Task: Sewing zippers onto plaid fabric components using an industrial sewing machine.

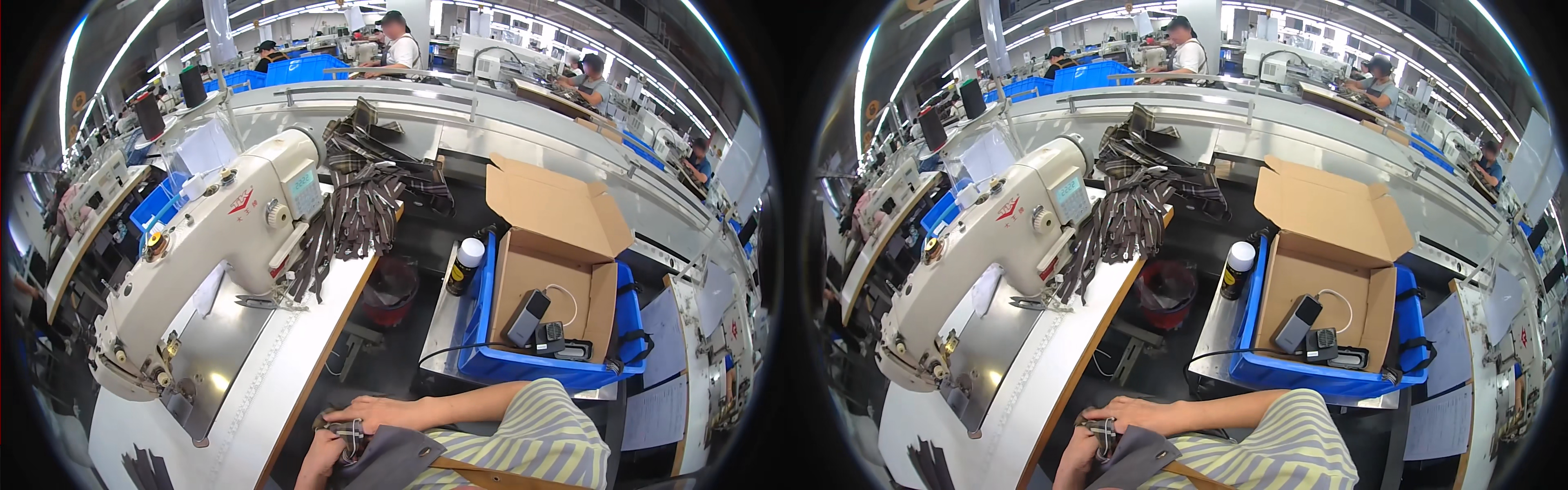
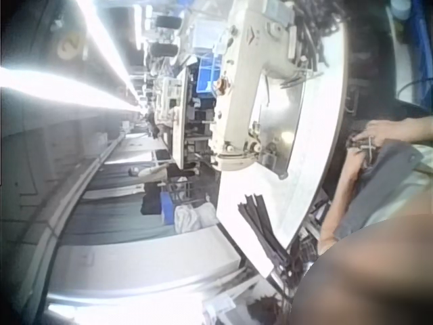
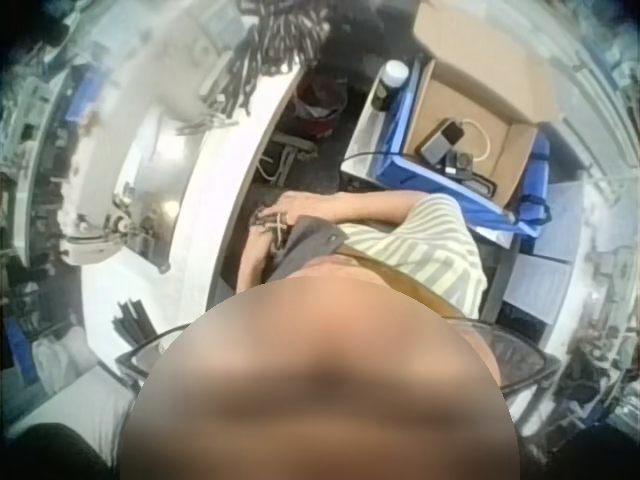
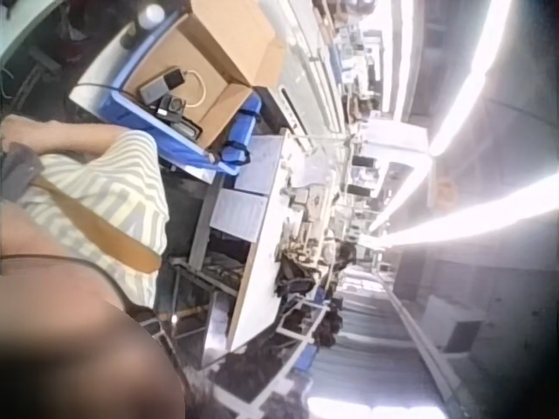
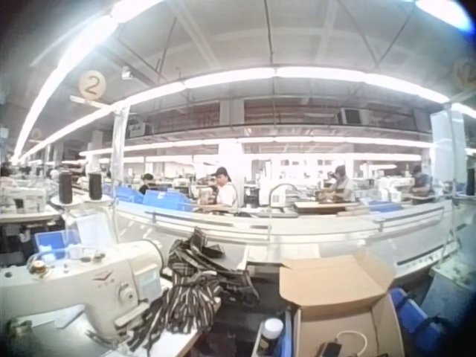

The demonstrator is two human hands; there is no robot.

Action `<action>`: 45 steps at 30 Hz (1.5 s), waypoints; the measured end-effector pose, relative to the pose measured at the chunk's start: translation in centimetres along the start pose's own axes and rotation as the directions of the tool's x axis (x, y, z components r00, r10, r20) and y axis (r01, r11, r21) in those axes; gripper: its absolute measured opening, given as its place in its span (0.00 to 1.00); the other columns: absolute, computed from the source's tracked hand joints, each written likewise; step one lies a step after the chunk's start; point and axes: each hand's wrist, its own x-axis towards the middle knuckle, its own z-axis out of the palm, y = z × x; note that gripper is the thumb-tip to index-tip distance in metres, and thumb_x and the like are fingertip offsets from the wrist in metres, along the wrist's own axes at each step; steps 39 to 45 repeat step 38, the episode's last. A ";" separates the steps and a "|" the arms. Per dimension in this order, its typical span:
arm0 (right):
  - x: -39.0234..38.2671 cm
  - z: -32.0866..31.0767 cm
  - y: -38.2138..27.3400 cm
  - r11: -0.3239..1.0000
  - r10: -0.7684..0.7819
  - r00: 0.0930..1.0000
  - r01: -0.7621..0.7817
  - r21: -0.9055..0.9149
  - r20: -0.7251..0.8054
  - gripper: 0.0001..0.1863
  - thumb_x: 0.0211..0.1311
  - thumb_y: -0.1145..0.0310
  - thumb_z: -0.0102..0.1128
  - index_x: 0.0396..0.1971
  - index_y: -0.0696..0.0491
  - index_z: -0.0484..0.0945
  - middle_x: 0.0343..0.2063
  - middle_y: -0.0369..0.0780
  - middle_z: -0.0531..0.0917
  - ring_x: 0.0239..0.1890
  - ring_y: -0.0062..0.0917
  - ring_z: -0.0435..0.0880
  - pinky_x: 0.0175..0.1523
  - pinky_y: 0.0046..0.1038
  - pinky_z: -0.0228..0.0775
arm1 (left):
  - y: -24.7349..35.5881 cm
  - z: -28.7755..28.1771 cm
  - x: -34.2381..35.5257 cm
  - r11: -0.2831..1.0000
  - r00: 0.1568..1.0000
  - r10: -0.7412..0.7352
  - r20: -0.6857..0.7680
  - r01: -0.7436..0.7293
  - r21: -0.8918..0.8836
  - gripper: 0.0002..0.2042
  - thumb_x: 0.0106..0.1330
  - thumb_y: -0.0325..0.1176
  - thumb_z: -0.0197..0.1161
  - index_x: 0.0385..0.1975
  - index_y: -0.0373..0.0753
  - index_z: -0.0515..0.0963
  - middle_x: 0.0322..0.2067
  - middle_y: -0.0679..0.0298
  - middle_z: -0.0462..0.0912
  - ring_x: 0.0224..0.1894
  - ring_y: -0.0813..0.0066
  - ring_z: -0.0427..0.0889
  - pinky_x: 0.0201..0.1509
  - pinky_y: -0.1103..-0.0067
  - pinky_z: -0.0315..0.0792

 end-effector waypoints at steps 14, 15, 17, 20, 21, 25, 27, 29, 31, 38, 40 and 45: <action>-0.4 -0.4 0.3 0.377 0.548 0.807 -0.473 0.797 0.219 0.08 0.55 0.68 0.67 0.27 0.59 0.84 0.50 0.40 0.78 0.52 0.27 0.74 0.58 0.25 0.62 | 6.0 -0.8 -2.4 0.955 0.985 0.173 -0.029 -0.160 0.250 0.09 0.54 0.23 0.69 0.32 0.33 0.77 0.26 0.69 0.80 0.28 0.86 0.76 0.32 0.88 0.69; -0.6 -0.9 0.4 0.049 0.622 0.713 -0.449 0.892 0.324 0.07 0.56 0.69 0.67 0.26 0.58 0.83 0.47 0.40 0.79 0.50 0.25 0.75 0.56 0.24 0.64 | 6.1 -1.0 -2.5 0.913 0.963 0.246 -0.111 -0.191 0.361 0.09 0.52 0.24 0.70 0.31 0.33 0.77 0.25 0.68 0.80 0.28 0.85 0.75 0.32 0.87 0.68; -0.5 -1.4 0.5 -0.306 0.702 0.535 -0.371 0.877 0.471 0.07 0.57 0.68 0.66 0.25 0.56 0.83 0.46 0.39 0.79 0.49 0.22 0.75 0.53 0.23 0.65 | 6.1 -0.6 -2.3 0.808 0.907 0.387 -0.165 -0.247 0.535 0.10 0.52 0.24 0.70 0.32 0.32 0.78 0.23 0.67 0.79 0.28 0.83 0.74 0.33 0.85 0.69; -0.9 -3.3 0.1 0.152 0.755 0.638 -0.396 0.905 0.152 0.09 0.57 0.67 0.66 0.21 0.55 0.80 0.39 0.38 0.80 0.44 0.19 0.75 0.53 0.25 0.64 | 6.9 0.3 -1.8 0.771 0.884 0.459 -0.093 -0.344 0.537 0.15 0.49 0.22 0.70 0.38 0.31 0.79 0.30 0.63 0.79 0.36 0.74 0.77 0.43 0.82 0.69; -1.4 -4.9 -0.2 0.469 0.721 0.692 -0.434 0.769 -0.049 0.10 0.56 0.67 0.66 0.20 0.55 0.79 0.36 0.37 0.81 0.43 0.19 0.76 0.53 0.25 0.63 | 7.2 0.8 -1.7 0.711 0.852 0.522 -0.049 -0.402 0.577 0.16 0.48 0.22 0.70 0.39 0.31 0.79 0.32 0.62 0.79 0.37 0.73 0.78 0.44 0.82 0.69; -6.6 -13.7 -3.8 0.579 0.761 0.529 -0.296 0.759 -0.374 0.06 0.52 0.72 0.66 0.22 0.58 0.81 0.36 0.40 0.82 0.40 0.21 0.78 0.51 0.24 0.66 | 8.5 2.8 -0.3 0.854 0.981 0.190 -0.030 -0.150 0.497 0.06 0.58 0.20 0.63 0.34 0.28 0.80 0.23 0.69 0.76 0.28 0.87 0.69 0.32 0.87 0.63; -10.1 -17.0 -6.2 0.634 0.754 0.462 -0.325 0.702 -0.467 0.04 0.51 0.73 0.66 0.25 0.58 0.83 0.37 0.40 0.83 0.38 0.20 0.79 0.47 0.22 0.69 | 9.2 4.4 0.8 0.813 0.963 0.246 0.108 -0.266 0.517 0.07 0.61 0.24 0.62 0.37 0.29 0.80 0.25 0.68 0.79 0.28 0.86 0.70 0.32 0.87 0.63; -15.5 -20.6 -8.7 0.738 0.674 0.328 -0.253 0.626 -0.662 0.08 0.54 0.69 0.64 0.33 0.54 0.83 0.36 0.37 0.83 0.36 0.18 0.80 0.44 0.22 0.71 | 8.8 7.3 2.8 0.812 0.879 0.441 0.178 -0.476 0.338 0.12 0.62 0.23 0.61 0.44 0.30 0.79 0.33 0.63 0.84 0.32 0.83 0.75 0.40 0.86 0.69; -22.0 -24.6 -10.6 0.891 0.443 0.093 0.062 0.449 -0.892 0.09 0.57 0.67 0.61 0.35 0.55 0.79 0.30 0.38 0.83 0.34 0.23 0.82 0.44 0.27 0.74 | 8.8 8.7 2.8 0.847 0.885 0.409 0.221 -0.458 0.270 0.14 0.63 0.23 0.60 0.48 0.30 0.77 0.37 0.61 0.84 0.36 0.81 0.77 0.44 0.85 0.70; -45.9 -23.7 -18.5 0.733 -0.095 -0.599 -0.582 0.351 -0.795 0.11 0.60 0.69 0.57 0.39 0.60 0.79 0.33 0.48 0.84 0.36 0.37 0.85 0.49 0.36 0.76 | 7.1 7.5 2.9 0.875 0.896 0.300 0.326 -0.395 0.280 0.16 0.64 0.23 0.59 0.52 0.33 0.76 0.42 0.58 0.83 0.45 0.77 0.80 0.51 0.83 0.70; -45.9 -23.7 -18.5 0.733 -0.095 -0.599 -0.582 0.351 -0.795 0.11 0.60 0.69 0.57 0.39 0.60 0.79 0.33 0.48 0.84 0.36 0.37 0.85 0.49 0.36 0.76 | 7.1 7.5 2.9 0.875 0.896 0.300 0.326 -0.395 0.280 0.16 0.64 0.23 0.59 0.52 0.33 0.76 0.42 0.58 0.83 0.45 0.77 0.80 0.51 0.83 0.70; -45.9 -23.7 -18.5 0.733 -0.095 -0.599 -0.582 0.351 -0.795 0.11 0.60 0.69 0.57 0.39 0.60 0.79 0.33 0.48 0.84 0.36 0.37 0.85 0.49 0.36 0.76 | 7.1 7.5 2.9 0.875 0.896 0.300 0.326 -0.395 0.280 0.16 0.64 0.23 0.59 0.52 0.33 0.76 0.42 0.58 0.83 0.45 0.77 0.80 0.51 0.83 0.70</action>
